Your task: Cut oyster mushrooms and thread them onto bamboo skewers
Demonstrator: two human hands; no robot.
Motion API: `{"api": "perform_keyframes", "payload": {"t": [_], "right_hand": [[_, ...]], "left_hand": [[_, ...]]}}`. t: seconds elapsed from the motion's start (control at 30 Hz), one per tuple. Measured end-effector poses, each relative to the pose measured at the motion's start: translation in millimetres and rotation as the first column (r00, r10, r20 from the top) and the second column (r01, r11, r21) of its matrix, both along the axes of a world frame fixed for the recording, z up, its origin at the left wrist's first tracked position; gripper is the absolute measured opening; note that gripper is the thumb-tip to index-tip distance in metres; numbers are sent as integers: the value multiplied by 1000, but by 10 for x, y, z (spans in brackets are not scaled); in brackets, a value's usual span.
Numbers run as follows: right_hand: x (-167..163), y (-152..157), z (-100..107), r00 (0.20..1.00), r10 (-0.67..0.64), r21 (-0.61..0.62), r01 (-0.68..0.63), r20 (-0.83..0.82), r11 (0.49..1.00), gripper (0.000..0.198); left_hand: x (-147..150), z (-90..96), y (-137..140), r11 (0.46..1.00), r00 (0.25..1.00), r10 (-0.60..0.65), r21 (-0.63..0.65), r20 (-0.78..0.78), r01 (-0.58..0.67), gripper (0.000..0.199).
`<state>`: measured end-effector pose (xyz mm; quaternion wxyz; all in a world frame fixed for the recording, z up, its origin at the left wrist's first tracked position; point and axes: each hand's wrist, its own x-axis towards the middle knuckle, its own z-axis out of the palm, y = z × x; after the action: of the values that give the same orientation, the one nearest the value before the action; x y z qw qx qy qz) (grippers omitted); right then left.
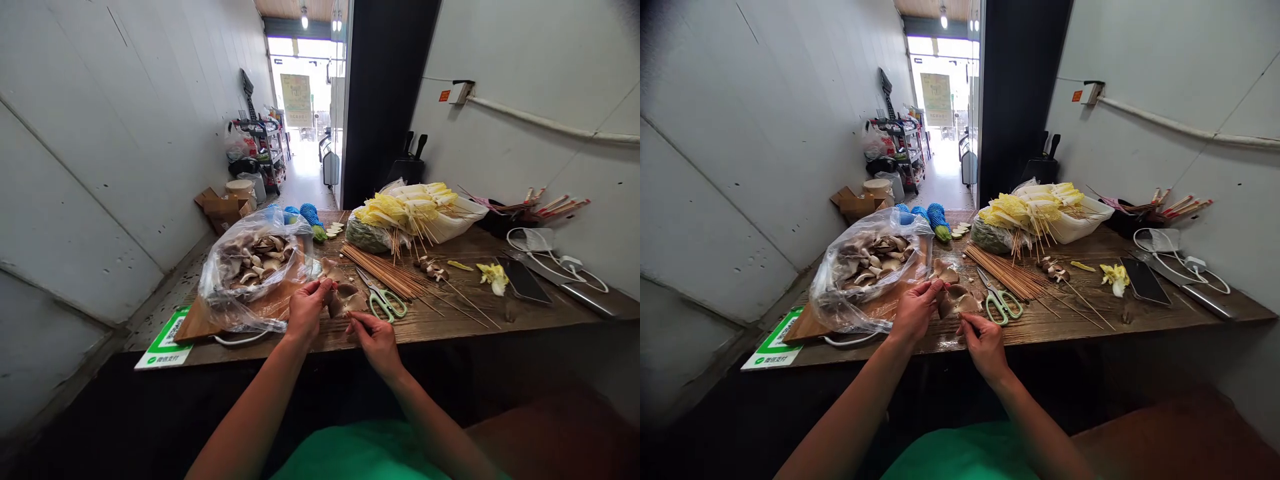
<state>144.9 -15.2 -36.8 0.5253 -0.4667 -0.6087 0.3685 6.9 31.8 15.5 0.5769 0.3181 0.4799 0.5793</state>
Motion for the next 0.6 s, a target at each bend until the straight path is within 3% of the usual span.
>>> {"api": "perform_keyframes", "payload": {"t": [0.2, 0.6], "right_hand": [[3, -8, -12, 1000, 10, -7, -10, -24, 1000, 20], [21, -4, -10, 999, 32, 11, -32, -4, 999, 20]], "left_hand": [[-34, 33, 14, 976, 976, 199, 74, 87, -205, 40], [-85, 65, 91, 992, 992, 122, 30, 32, -123, 37]]}}
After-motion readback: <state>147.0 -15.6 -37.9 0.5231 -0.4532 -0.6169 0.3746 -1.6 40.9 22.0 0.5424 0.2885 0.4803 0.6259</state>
